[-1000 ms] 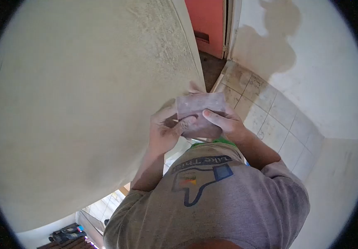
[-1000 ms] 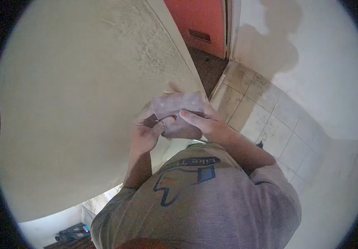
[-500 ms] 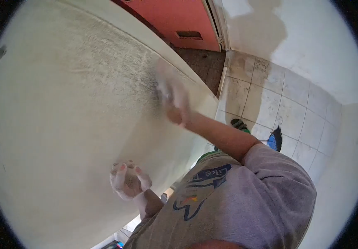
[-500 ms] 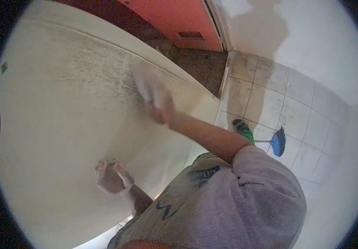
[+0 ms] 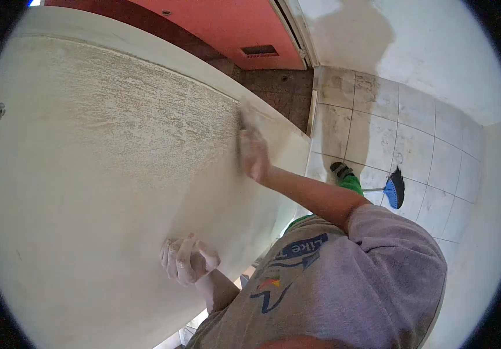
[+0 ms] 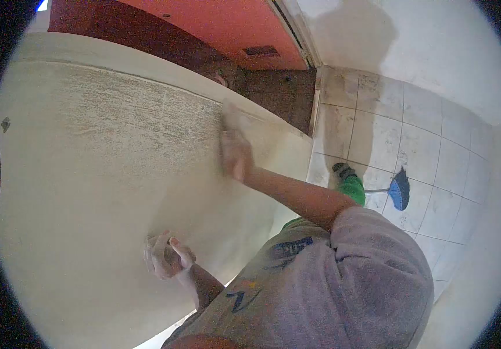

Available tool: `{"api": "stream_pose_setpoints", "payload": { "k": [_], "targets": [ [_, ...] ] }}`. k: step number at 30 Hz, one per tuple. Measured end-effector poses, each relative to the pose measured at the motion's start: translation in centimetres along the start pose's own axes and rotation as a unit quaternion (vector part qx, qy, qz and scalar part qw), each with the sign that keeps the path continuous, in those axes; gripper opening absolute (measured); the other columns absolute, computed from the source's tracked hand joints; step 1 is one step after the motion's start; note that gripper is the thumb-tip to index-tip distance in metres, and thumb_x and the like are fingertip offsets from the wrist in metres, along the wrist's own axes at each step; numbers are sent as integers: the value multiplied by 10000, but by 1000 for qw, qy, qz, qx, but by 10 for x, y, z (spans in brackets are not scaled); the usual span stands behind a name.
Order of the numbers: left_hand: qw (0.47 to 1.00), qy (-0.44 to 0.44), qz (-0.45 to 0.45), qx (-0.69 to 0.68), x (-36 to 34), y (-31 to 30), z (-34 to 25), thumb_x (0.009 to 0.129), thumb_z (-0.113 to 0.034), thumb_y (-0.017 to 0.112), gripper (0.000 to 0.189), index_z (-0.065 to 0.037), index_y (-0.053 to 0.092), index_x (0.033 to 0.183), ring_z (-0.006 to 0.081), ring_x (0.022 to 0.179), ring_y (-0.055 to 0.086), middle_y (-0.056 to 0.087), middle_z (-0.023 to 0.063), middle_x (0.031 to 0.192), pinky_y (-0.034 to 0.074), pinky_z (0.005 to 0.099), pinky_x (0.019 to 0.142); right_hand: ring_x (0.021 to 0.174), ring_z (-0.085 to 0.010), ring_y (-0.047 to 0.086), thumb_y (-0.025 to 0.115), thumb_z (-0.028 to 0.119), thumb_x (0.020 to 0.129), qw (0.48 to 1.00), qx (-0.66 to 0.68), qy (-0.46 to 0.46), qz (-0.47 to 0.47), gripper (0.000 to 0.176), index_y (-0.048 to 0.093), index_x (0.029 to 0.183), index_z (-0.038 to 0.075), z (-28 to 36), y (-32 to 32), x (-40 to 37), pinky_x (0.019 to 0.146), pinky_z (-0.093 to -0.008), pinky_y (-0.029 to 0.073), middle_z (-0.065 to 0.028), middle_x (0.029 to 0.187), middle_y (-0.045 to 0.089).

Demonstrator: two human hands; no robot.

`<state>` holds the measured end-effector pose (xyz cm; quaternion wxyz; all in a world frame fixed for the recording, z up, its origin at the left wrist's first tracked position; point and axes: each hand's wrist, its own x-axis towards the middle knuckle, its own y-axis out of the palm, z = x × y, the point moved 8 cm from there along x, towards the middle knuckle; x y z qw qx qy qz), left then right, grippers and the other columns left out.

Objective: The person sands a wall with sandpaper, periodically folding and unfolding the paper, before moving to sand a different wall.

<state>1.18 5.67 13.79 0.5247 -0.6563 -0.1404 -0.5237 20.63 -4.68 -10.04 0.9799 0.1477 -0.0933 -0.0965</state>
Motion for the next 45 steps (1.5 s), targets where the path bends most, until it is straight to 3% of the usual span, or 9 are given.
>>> {"api": "stream_pose_setpoints", "payload": {
  "k": [5, 9, 13, 17, 24, 30, 36, 40, 45],
  "targets": [
    [1000, 16, 14, -6, 3, 3, 2, 877, -117, 650, 149, 0, 628, 787, 241, 530, 591, 630, 110, 657, 437, 326, 477, 1474, -368, 311, 426, 78, 993, 942, -70, -316, 88, 486, 436, 1475, 16, 151, 37, 10, 1209, -435, 240, -222, 1564, 366],
    [999, -1, -29, -18, -2, 1, 0, 878, -115, 645, 161, 4, 631, 770, 233, 518, 577, 615, 111, 636, 420, 318, 465, 1472, -341, 327, 433, 85, 992, 925, 3, -374, 68, 485, 445, 1472, 20, 85, 33, 10, 1207, -430, 247, -200, 1575, 360],
    [998, 24, -56, 21, 2, 2, -8, 855, -93, 621, 143, -15, 606, 736, 203, 477, 555, 614, 96, 612, 403, 308, 438, 1487, -312, 299, 376, 155, 1036, 997, -30, 69, -32, 514, 345, 1531, 21, -75, -27, -19, 1221, -361, 211, -180, 1593, 342],
    [998, 36, -55, 24, -3, 1, -9, 853, -89, 605, 154, -32, 585, 710, 193, 458, 553, 610, 84, 599, 410, 303, 434, 1488, -311, 298, 324, 228, 1067, 984, -32, 158, -72, 510, 342, 1533, 20, -96, -43, -24, 1218, -372, 216, -168, 1605, 331],
    [996, 33, -75, 43, 3, 4, -13, 863, -112, 607, 184, -39, 580, 697, 203, 465, 567, 590, 73, 590, 423, 309, 443, 1483, -409, 272, 435, 115, 1012, 939, -31, -316, 134, 482, 436, 1484, 14, 187, 38, 5, 1210, -444, 244, -222, 1570, 358],
    [995, 10, -86, 45, -1, 4, -9, 868, -127, 612, 190, -49, 589, 697, 199, 475, 573, 589, 58, 586, 422, 309, 447, 1456, -422, 325, 476, 88, 970, 865, -161, -434, 193, 510, 467, 1480, 64, 152, 36, -2, 1200, -479, 288, -178, 1575, 371],
    [996, -30, -82, 4, -1, -3, -6, 867, -131, 631, 193, -54, 590, 695, 191, 474, 560, 594, 43, 583, 417, 296, 461, 1307, -393, 521, 565, 90, 877, 934, -257, -162, 189, 525, 539, 1401, 73, -62, -74, 2, 1076, -462, 451, -185, 1485, 485],
    [994, -49, -101, 10, -5, 2, -3, 856, -127, 651, 166, -56, 607, 713, 182, 483, 551, 601, 42, 599, 412, 289, 467, 1032, -407, 663, 597, 231, 967, 812, -470, -119, 324, 348, 633, 1224, -1, -203, -120, 13, 847, -457, 526, -244, 1152, 675],
    [982, -163, -63, -77, -24, 21, 1, 849, -127, 676, 105, -77, 632, 769, 177, 498, 538, 600, 35, 622, 410, 277, 500, 1008, -258, 693, 595, 337, 994, 927, -215, 218, 219, 391, 631, 1195, 3, -153, -152, 17, 807, -373, 563, -96, 1031, 709]
  ]
}}
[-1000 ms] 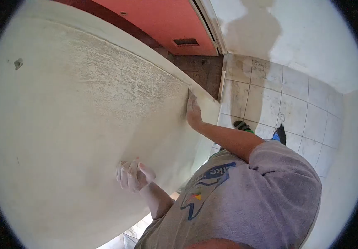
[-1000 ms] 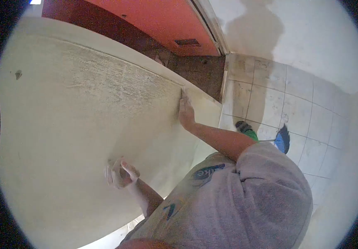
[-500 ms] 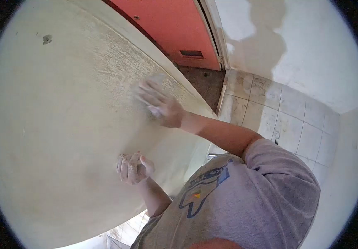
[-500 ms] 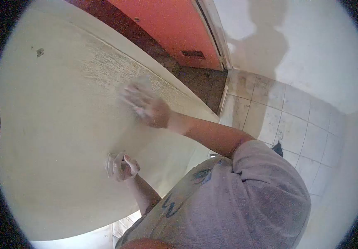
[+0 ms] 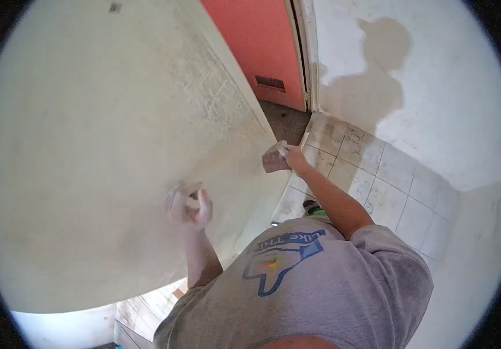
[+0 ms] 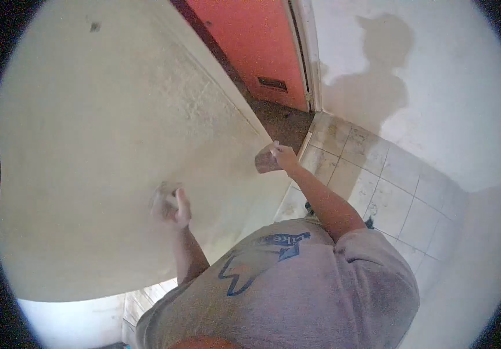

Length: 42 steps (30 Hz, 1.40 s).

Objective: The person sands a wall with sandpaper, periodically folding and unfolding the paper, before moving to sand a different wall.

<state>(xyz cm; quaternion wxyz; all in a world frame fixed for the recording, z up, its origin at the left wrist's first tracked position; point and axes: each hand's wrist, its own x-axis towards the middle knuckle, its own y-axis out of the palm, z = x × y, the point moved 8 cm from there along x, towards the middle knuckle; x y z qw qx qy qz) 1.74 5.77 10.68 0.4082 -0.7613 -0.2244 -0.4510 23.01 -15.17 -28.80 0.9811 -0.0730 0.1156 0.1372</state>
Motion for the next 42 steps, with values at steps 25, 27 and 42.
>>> {"api": "stream_pose_setpoints", "payload": {
  "k": [25, 27, 42],
  "targets": [
    [643, -581, 195, -459, -180, 249, -34, 1048, -195, 484, 389, -29, 505, 1399, 211, 1195, 566, 607, 100, 1280, 440, 338, 1056, 1009, -332, 691, 497, 284, 1034, 961, -134, -190, 152, 362, 662, 1200, 8, 143, -47, -132, 942, -392, 518, -199, 1142, 701],
    [758, -481, 277, -342, -163, 273, -53, 1049, -134, 483, 400, -52, 452, 1440, 179, 1183, 570, 598, 93, 1254, 481, 316, 1015, 924, -249, 702, 498, 286, 1041, 965, -100, -147, 190, 353, 667, 1202, 21, 128, -83, -112, 874, -362, 547, -154, 1071, 721],
    [734, -502, -25, -456, -60, 304, -113, 1057, -297, 495, 609, 9, 281, 1538, 256, 1357, 473, 445, 176, 1503, 391, 414, 1135, 908, -115, 600, 636, 162, 988, 947, 64, -127, 289, 469, 500, 1403, -7, 168, -165, -70, 787, -271, 502, -49, 1053, 641]
  ]
}}
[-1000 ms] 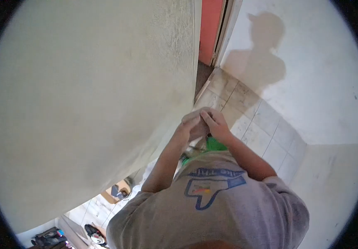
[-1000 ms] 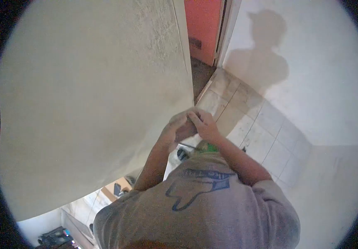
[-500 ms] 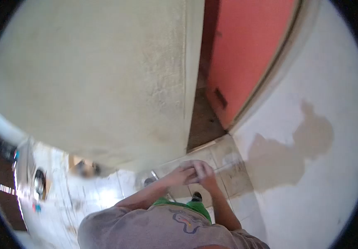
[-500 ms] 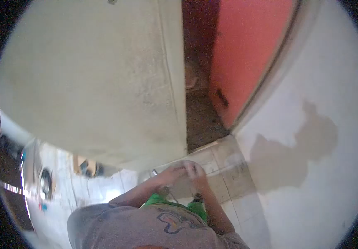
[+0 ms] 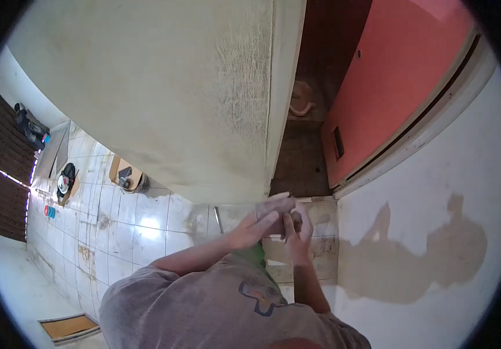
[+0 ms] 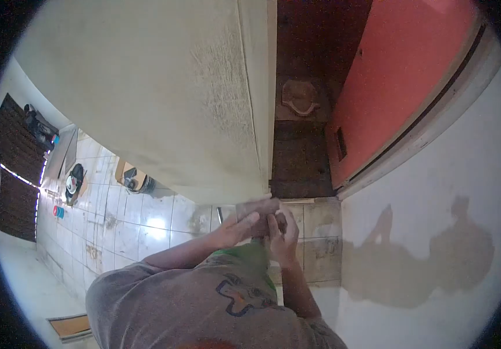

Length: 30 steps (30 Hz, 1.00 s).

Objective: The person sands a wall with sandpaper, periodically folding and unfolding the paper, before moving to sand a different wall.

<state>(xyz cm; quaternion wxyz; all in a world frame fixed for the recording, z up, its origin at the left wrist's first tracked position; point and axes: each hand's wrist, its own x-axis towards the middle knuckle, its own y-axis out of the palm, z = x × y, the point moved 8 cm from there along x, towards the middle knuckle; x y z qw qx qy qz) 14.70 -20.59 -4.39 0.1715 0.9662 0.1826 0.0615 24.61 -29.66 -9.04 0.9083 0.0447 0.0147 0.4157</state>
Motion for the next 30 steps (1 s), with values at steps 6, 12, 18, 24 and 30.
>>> {"api": "stream_pose_setpoints", "payload": {
  "k": [6, 12, 18, 24, 30],
  "targets": [
    [915, 345, -97, 187, 27, -37, -145, 1077, -466, 314, 680, 55, 330, 1513, 381, 1488, 272, 286, 234, 1602, 128, 560, 1223, 722, -109, 584, 618, 175, 983, 987, 68, -4, 144, 495, 467, 1420, -3, 76, 24, 76, 635, -257, 483, -53, 864, 624],
    [605, 543, -358, 460, 46, -101, -302, 959, -63, 585, 394, -50, 610, 1352, 395, 1412, 425, 534, 210, 1447, 299, 518, 1178, 714, -148, 598, 550, 181, 987, 957, 83, 136, 242, 317, 604, 1241, -2, 61, 10, 99, 642, -279, 491, -74, 863, 644],
    [531, 443, -331, 642, 103, -108, -221, 750, -91, 681, 735, -157, 515, 1463, 350, 1425, 412, 495, 63, 1517, 324, 526, 1169, 776, -120, 628, 530, 169, 1002, 934, -96, 227, 258, 292, 613, 1246, 30, -20, 6, 142, 686, -270, 502, -64, 904, 679],
    [555, 449, -365, 597, 96, -130, -93, 824, -131, 677, 543, -47, 599, 1355, 393, 1355, 498, 577, 147, 1417, 420, 541, 1097, 739, -126, 639, 547, 181, 1005, 898, -98, 223, 367, 287, 619, 1242, 37, -45, -3, 164, 684, -269, 515, -62, 904, 687],
    [263, 642, -407, 594, 65, -91, -259, 893, -102, 633, 394, -4, 635, 1275, 414, 1271, 569, 640, 170, 1318, 478, 502, 1051, 720, -135, 651, 560, 175, 989, 864, -138, 260, 407, 272, 632, 1214, 41, -41, -11, 189, 668, -274, 516, -70, 890, 696]
  ]
}}
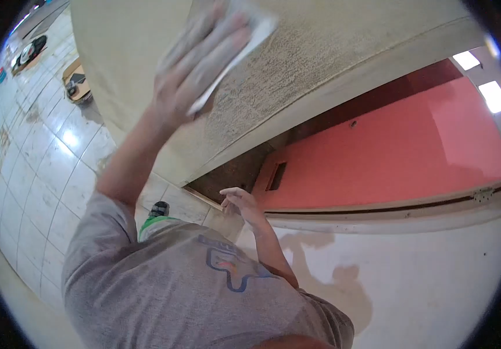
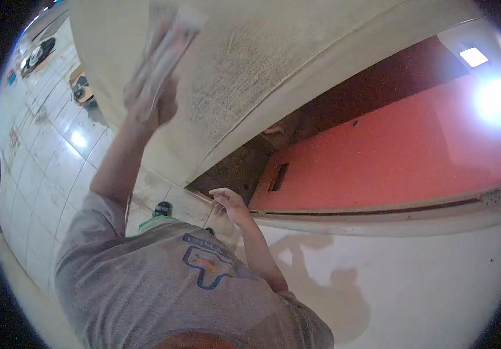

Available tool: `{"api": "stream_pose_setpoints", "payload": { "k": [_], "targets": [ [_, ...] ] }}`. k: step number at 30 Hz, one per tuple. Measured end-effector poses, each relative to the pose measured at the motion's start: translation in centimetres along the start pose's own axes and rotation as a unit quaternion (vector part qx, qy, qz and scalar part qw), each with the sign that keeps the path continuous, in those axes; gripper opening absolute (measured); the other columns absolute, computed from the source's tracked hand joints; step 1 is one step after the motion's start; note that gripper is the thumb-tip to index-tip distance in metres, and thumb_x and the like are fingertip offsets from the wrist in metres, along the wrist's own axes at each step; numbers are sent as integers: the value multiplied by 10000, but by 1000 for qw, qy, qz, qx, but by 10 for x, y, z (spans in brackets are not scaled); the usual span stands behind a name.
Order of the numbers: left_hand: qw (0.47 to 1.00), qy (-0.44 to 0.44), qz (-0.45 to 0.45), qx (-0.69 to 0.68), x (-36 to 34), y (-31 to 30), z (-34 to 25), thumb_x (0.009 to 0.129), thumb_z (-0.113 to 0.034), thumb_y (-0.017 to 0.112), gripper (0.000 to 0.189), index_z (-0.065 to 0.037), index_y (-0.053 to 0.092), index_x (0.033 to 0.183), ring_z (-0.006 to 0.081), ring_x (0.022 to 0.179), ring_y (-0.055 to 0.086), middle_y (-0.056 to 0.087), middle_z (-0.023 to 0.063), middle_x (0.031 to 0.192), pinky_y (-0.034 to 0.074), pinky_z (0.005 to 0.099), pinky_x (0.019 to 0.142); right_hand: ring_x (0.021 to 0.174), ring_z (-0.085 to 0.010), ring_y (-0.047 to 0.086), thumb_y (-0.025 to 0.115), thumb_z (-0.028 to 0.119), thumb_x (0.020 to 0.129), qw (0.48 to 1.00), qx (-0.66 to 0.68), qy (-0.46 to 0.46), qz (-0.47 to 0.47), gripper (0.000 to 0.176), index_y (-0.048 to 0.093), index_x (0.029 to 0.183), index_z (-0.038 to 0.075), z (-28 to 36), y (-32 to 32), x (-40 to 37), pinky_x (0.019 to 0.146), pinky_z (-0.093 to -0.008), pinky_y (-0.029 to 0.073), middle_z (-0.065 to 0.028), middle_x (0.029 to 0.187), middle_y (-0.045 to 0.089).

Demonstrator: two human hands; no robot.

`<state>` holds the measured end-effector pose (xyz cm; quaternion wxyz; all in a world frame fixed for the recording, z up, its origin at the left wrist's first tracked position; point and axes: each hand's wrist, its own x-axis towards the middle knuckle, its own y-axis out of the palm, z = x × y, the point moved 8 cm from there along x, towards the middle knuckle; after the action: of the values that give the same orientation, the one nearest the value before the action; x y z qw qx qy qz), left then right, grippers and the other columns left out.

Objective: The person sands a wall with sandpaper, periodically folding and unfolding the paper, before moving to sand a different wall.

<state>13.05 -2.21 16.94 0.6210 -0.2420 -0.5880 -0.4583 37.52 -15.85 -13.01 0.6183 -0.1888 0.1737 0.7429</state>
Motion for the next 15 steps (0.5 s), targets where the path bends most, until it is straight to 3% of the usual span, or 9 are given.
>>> {"api": "stream_pose_setpoints", "payload": {
  "k": [1, 3, 5, 6, 8, 10, 15],
  "targets": [
    [999, 41, -20, 19, 24, 10, 4, 883, -96, 639, 422, -19, 621, 1298, 416, 1288, 551, 621, 165, 1344, 456, 505, 1068, 719, -136, 650, 560, 179, 988, 999, -42, 5, -11, 273, 633, 1213, 43, 7, -4, 0, 665, -275, 514, -70, 892, 697],
    [992, -38, 118, -23, 55, 36, -6, 893, -72, 632, 476, -63, 574, 1365, 419, 1346, 489, 558, 166, 1421, 391, 508, 1116, 717, -139, 650, 561, 186, 986, 992, -120, 17, -32, 274, 635, 1211, 48, 20, -13, 3, 658, -276, 511, -71, 896, 699],
    [960, -119, 249, -57, 68, 52, -20, 902, -48, 625, 543, -107, 528, 1433, 422, 1404, 428, 495, 167, 1497, 326, 511, 1164, 716, -128, 636, 566, 211, 1004, 993, -107, -14, -45, 273, 630, 1219, 55, 25, -25, 3, 655, -269, 507, -65, 892, 687],
    [957, -145, 251, -30, 58, 52, -25, 906, -67, 622, 554, -106, 510, 1447, 426, 1423, 394, 460, 168, 1522, 301, 538, 1168, 716, -123, 628, 568, 224, 1014, 994, -96, -30, -51, 273, 628, 1223, 58, 25, -30, 4, 653, -266, 505, -62, 889, 681],
    [946, -197, 255, 19, -9, 64, -43, 912, -105, 616, 581, -105, 473, 1476, 433, 1461, 326, 390, 171, 1571, 250, 591, 1176, 721, -121, 627, 558, 217, 1019, 995, -90, -24, -28, 266, 625, 1219, 56, 15, -31, 4, 657, -270, 507, -61, 898, 680],
    [941, -216, 261, 12, -78, 54, -63, 815, -119, 577, 680, -60, 446, 1480, 438, 1433, 362, 394, 183, 1561, 254, 578, 1186, 731, -120, 629, 554, 218, 1022, 995, -96, -36, 2, 264, 624, 1214, 51, 12, -29, -3, 657, -275, 509, -62, 904, 681],
    [880, -375, 290, 14, -205, 14, -105, 868, -77, 527, 586, -6, 481, 1448, 463, 1438, 350, 410, 237, 1537, 252, 586, 1180, 774, -137, 653, 573, 201, 1007, 995, -84, -23, 53, 263, 643, 1210, 49, -31, -40, -10, 695, -290, 527, -87, 924, 699]
  ]
}}
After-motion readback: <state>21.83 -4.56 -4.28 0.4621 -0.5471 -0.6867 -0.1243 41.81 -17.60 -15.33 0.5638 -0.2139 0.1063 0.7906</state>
